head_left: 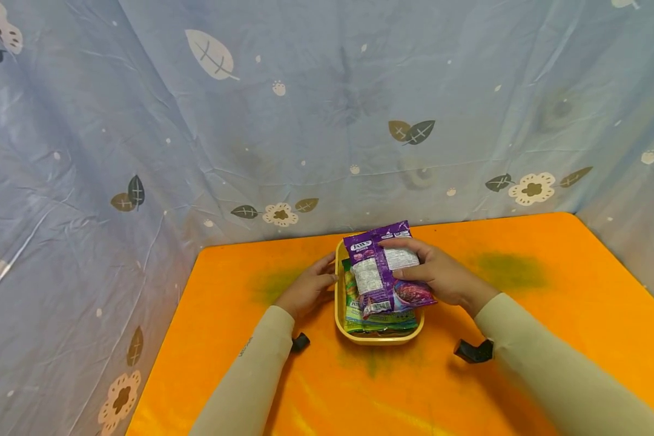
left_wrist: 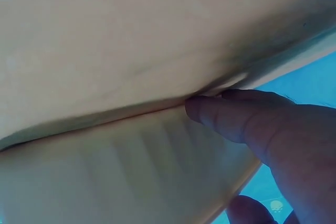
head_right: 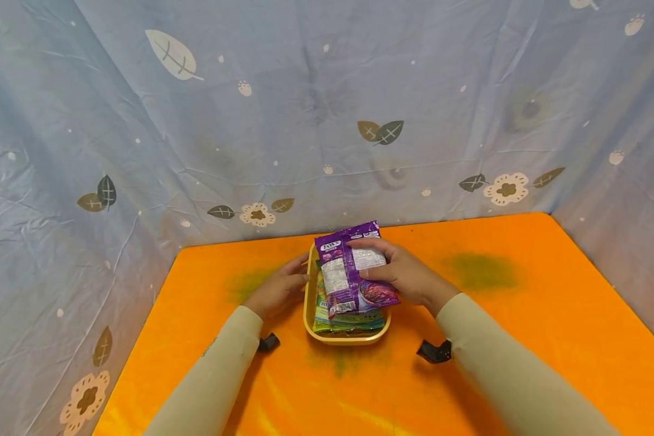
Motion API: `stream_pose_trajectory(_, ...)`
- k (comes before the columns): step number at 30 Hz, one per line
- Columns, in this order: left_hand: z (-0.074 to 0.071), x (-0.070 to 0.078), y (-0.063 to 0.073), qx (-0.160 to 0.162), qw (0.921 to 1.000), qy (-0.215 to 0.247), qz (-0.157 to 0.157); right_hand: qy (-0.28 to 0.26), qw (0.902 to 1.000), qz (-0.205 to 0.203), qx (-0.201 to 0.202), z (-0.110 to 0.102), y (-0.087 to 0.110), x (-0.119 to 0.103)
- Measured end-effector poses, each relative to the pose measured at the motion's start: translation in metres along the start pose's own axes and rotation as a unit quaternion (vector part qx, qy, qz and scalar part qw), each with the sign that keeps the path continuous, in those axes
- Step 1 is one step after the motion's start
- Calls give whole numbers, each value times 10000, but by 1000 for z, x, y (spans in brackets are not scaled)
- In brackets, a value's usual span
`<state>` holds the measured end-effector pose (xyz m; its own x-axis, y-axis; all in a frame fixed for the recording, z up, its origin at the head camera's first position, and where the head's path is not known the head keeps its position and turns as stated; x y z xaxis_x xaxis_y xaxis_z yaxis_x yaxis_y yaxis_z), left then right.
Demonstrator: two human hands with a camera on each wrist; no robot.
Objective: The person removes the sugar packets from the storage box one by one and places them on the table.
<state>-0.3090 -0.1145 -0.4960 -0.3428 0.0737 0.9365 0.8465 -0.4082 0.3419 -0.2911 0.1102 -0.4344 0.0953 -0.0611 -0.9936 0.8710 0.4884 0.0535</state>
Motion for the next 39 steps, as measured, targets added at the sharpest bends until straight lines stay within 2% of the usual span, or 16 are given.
stream_pose_trajectory(13,2,1,0,-102,9999,97,81,-234,9986,-230,407,-36,12,-16)
stream_pose_trajectory(29,3,2,1,-51,9999,92,62,-287,9944,-82,1016,-91,26,-9)
stream_pose_trajectory(39,2,1,1,-52,9999,90,22,-374,9926,-136,1144,-120,34,-5)
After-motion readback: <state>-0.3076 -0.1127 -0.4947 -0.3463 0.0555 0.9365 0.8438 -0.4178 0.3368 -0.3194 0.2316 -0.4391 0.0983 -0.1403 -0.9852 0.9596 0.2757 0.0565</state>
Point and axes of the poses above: each hand's wrist, its own y-axis away from the middle knuckle, its own z-axis out of the palm, x = y × z, the point moved 10 cm from there along -y, towards the middle knuckle, and after that the axes turned 6 degrees about -z, right-handed, at the moved point
